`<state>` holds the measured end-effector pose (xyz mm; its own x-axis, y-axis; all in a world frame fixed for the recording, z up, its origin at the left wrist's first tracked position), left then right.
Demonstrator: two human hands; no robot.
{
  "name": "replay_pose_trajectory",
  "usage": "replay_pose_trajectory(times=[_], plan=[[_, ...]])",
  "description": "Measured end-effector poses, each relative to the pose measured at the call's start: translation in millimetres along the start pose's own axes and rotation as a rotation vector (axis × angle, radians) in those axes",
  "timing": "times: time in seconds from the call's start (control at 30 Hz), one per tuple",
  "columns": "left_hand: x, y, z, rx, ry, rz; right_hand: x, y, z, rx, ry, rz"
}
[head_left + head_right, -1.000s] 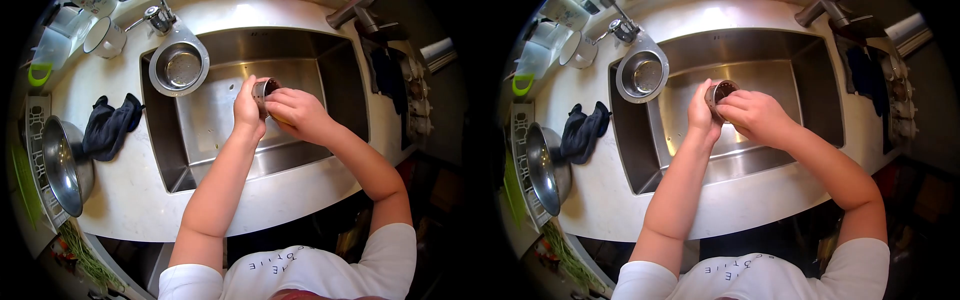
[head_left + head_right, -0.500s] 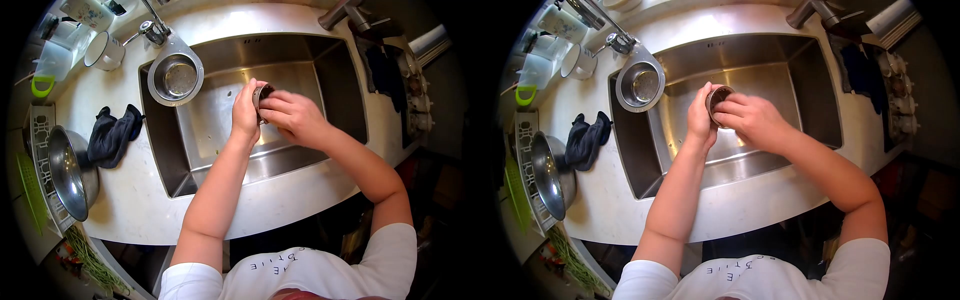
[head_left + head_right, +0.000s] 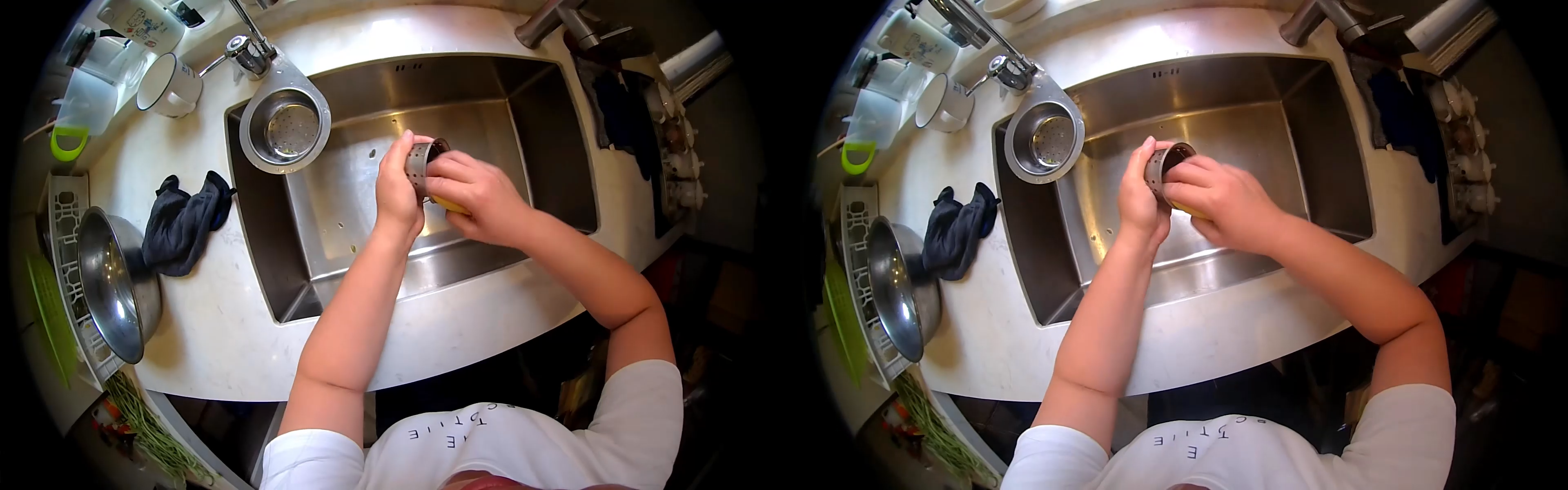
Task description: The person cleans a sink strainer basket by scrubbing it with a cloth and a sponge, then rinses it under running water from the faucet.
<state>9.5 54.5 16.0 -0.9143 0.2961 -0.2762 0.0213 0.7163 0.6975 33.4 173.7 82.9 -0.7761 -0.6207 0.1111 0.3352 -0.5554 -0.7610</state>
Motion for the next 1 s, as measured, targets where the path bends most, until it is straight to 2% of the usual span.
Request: replay_pose_trajectory(times=[0.03,0.1,0.13,0.17,0.2,0.23,0.27,0.33,0.4,0.43,0.5,0.57,0.6,0.63,0.67,0.73,0.8,0.87,0.93,1.0], plan=[[2.6,-0.7,2.0,-0.104,-0.067,0.013,1.4,-6.2,3.5,-0.326,-0.164,0.011],[9.4,-8.8,9.9,-0.255,-0.262,0.043,2.4,-31.6,4.4,-0.321,-0.166,-0.055],[11.0,-6.5,6.4,-0.252,-0.261,0.053,2.4,-44.8,6.8,-0.304,-0.177,-0.110],[8.6,-5.7,4.7,-0.294,-0.284,0.021,-1.8,-58.4,7.2,-0.174,-0.092,-0.243],[5.8,-7.4,4.0,-0.339,-0.307,-0.018,-4.8,-63.9,10.1,-0.172,-0.095,-0.238],[9.7,-18.7,6.6,-0.368,-0.302,0.173,-7.2,-68.3,6.4,-0.033,0.073,-0.228],[11.1,-21.7,11.4,-0.365,-0.300,0.170,-11.2,-68.8,2.0,0.106,0.241,-0.222],[12.5,-12.9,9.5,-0.395,-0.274,0.055,-19.5,-56.6,2.9,0.174,0.277,-0.186],[6.8,-8.8,8.2,-0.404,-0.255,0.020,-19.3,-35.8,11.6,-0.179,0.182,0.074],[8.1,-5.8,9.4,-0.328,-0.281,0.085,-18.5,-25.3,13.6,-0.246,0.085,0.009],[9.4,-1.3,12.4,-0.248,-0.319,0.161,-24.5,-17.5,-12.4,-0.263,0.120,-0.013],[8.9,-13.6,12.9,-0.201,-0.271,-0.132,-34.7,-15.5,-55.7,-0.283,0.157,-0.053],[6.3,-22.7,12.0,-0.173,-0.246,-0.283,-43.2,-10.7,-85.2,-0.240,0.376,0.007],[8.4,-35.4,12.3,-0.197,-0.164,-0.226,-53.5,-5.3,-111.2,-0.192,0.590,0.068],[9.3,-35.0,12.7,-0.196,-0.163,-0.226,-60.3,-2.4,-126.9,-0.191,0.590,0.066],[10.6,-42.0,5.6,-0.299,-0.016,-0.381,-73.8,15.8,-162.6,-0.166,0.829,0.446],[14.3,-51.8,-5.7,-0.378,0.051,-0.425,-97.9,32.3,-195.0,-0.082,0.748,0.409],[21.4,-63.7,-16.3,-0.546,0.137,-0.468,-86.6,36.8,-187.4,0.003,0.673,0.371],[28.5,-81.9,-29.1,-0.609,0.227,-0.579,-67.8,-5.8,-141.2,-0.105,0.920,0.433],[34.5,-102.6,-39.1,-0.642,0.280,-0.563,-63.8,-45.2,-120.2,-0.149,0.950,0.323]])
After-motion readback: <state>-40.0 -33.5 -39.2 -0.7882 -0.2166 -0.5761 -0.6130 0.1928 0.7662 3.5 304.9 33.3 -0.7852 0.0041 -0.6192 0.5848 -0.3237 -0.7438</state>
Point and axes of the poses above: each hand's wrist, its own x-axis towards the middle knuckle, its own y-axis out of the palm, z = x × y, the point moved 3 cm from there along x, towards the middle knuckle, and after that the axes turned 10 degrees about z, right-handed, at the moved point
